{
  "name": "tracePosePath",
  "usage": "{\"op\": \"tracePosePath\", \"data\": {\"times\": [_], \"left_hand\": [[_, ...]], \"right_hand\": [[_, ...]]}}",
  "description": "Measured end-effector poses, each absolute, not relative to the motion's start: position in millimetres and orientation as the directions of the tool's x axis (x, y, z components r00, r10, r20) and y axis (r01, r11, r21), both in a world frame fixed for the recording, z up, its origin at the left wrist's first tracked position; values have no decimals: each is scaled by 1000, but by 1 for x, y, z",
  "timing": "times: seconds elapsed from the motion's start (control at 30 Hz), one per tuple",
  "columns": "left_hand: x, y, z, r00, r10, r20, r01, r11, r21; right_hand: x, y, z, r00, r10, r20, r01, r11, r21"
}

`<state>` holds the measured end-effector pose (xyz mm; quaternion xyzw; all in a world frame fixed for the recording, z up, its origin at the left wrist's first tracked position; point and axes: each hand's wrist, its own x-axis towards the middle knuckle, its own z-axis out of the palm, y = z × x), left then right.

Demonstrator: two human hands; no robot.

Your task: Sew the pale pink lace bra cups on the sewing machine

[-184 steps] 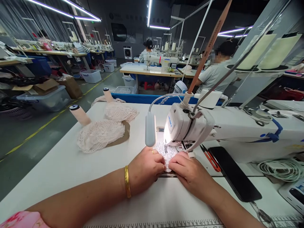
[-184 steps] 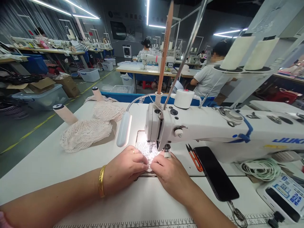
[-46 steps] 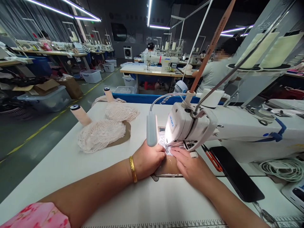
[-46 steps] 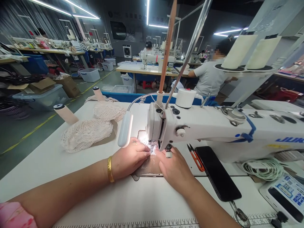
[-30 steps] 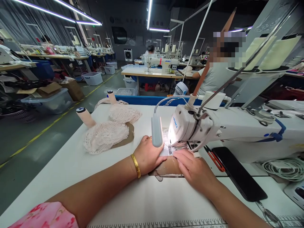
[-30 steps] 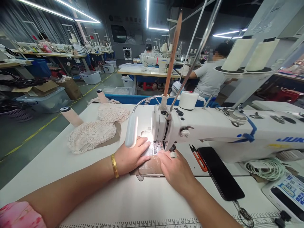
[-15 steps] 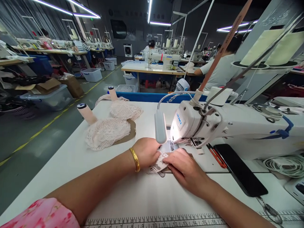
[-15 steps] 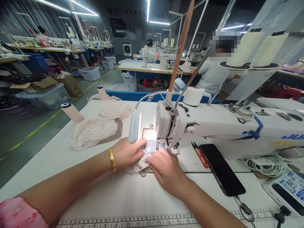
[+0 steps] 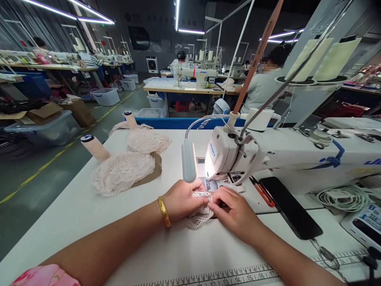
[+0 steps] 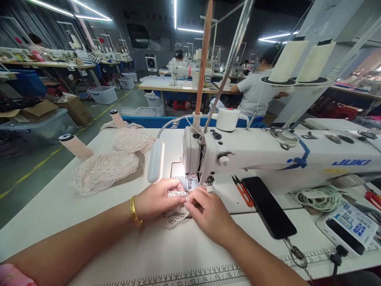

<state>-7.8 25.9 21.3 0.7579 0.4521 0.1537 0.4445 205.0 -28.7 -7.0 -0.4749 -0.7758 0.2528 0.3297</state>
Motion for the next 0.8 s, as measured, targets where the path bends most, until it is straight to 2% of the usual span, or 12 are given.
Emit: {"op": "tracePosePath", "data": {"times": [0.13,0.3,0.43,0.8], "left_hand": [[-8,25,12,582,808,-94,476,-244,845],[-5,22,10,562,826,-27,436,-269,859],[-2,19,10,559,829,10,420,-293,859],[0,17,14,594,804,17,387,-304,870]], "right_hand": [[205,-29,-6,-210,966,147,554,242,-796],[204,-29,-2,-209,974,88,490,182,-852],[204,-29,-2,-214,973,90,453,180,-873],[203,-28,-3,-245,955,168,475,270,-837]]}}
